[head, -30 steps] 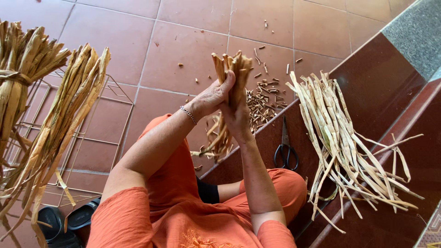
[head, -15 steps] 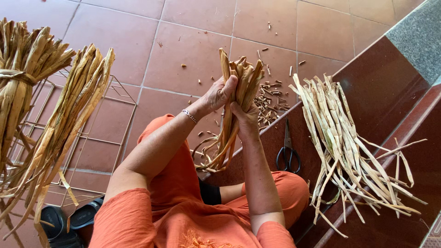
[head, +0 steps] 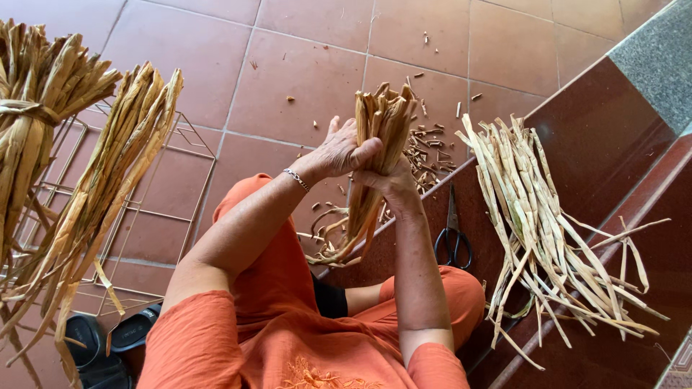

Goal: The person sits on a tiled floor and uses shears to trim the ends of bundles of dried plant stalks. They repeatedly gather stalks, align them, cut the ends, and place the trimmed bundles into a metal rack.

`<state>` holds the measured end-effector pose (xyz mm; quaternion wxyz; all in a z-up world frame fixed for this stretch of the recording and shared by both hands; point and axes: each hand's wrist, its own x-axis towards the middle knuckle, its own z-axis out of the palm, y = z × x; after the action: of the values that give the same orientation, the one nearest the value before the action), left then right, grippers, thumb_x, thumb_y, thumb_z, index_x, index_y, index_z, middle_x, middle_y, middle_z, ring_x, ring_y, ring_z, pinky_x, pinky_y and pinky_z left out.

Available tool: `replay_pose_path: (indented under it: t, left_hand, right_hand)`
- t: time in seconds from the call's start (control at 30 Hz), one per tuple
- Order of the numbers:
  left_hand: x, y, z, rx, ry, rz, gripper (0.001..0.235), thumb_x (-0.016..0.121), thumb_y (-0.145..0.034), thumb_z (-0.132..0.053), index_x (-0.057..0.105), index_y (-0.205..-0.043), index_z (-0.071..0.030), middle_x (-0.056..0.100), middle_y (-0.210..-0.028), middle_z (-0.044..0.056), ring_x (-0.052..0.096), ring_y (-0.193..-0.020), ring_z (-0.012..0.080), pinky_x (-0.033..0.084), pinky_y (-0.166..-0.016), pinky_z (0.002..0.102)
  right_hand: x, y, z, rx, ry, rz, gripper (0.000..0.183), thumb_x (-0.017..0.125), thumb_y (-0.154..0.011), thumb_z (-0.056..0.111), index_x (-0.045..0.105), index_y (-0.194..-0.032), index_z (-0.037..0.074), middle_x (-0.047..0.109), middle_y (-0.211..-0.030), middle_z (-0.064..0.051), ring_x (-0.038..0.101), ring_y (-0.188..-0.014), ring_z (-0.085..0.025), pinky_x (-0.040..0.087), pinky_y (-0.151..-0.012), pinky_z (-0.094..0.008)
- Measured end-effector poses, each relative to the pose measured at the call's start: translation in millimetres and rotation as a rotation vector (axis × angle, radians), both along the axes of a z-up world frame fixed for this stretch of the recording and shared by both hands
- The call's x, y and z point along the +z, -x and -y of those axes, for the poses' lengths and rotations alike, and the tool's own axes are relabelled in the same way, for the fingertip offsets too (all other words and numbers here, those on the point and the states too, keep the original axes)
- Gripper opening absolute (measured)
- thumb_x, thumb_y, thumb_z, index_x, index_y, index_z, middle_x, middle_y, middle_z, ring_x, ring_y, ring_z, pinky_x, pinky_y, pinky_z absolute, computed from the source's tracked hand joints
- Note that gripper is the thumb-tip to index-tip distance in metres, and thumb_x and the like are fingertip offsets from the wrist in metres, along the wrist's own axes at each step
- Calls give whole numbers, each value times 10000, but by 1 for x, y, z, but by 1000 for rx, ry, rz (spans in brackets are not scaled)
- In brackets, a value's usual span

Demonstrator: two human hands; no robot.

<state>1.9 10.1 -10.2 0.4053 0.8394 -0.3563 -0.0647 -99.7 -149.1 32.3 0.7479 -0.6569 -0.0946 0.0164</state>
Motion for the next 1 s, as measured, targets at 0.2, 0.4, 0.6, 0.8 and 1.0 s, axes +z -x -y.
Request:
replay_pose_path:
  t: [0.2,0.4,0.6,0.8,1.0]
  left_hand:
    - [22,9,-5,-157,560,-677,1002,649,-958,-418,2,-1697,-215,513,-1362,194,607,-1135,322,488,-1077,549]
    - [35,35,6,-244,523,21,1188,959,-701,-66,189,-1599,-169,533,-1362,230,550,-1174,305,485,-961,452]
    - [29,5,6,68,339,-131,216,786,-875,-54,684,-1058,-108,754,-918,44,680,-868,112,595,-769,318]
    - [38,-54,-6,14,638,203,167,720,-876,22,664,-1000,-74,691,-904,30,640,-853,137,576,-729,318]
    - [75,-91,-67,276,459,212,168,730,-869,-35,656,-1017,-67,689,-923,50,642,-871,163,574,-738,337]
  right_hand:
    - [20,-14,-10,-328,-45,-72,184,767,-907,198,738,-1060,100,752,-947,-59,722,-858,-162,645,-781,-361]
    - [68,-39,7,-513,-258,47,185,775,-916,191,702,-1029,64,750,-926,-79,740,-899,-209,666,-857,-372]
    - [104,-60,14,-457,-458,270,403,862,-866,162,617,-1157,30,715,-931,-81,728,-976,-253,669,-959,-463]
    - [141,-80,29,-132,-172,506,835,842,-1019,178,252,-1608,119,447,-1514,-37,532,-1393,-189,484,-1213,-392]
    - [126,-61,32,-56,-85,300,781,853,-1014,352,404,-1577,50,592,-1386,-135,609,-1185,-212,609,-958,-386]
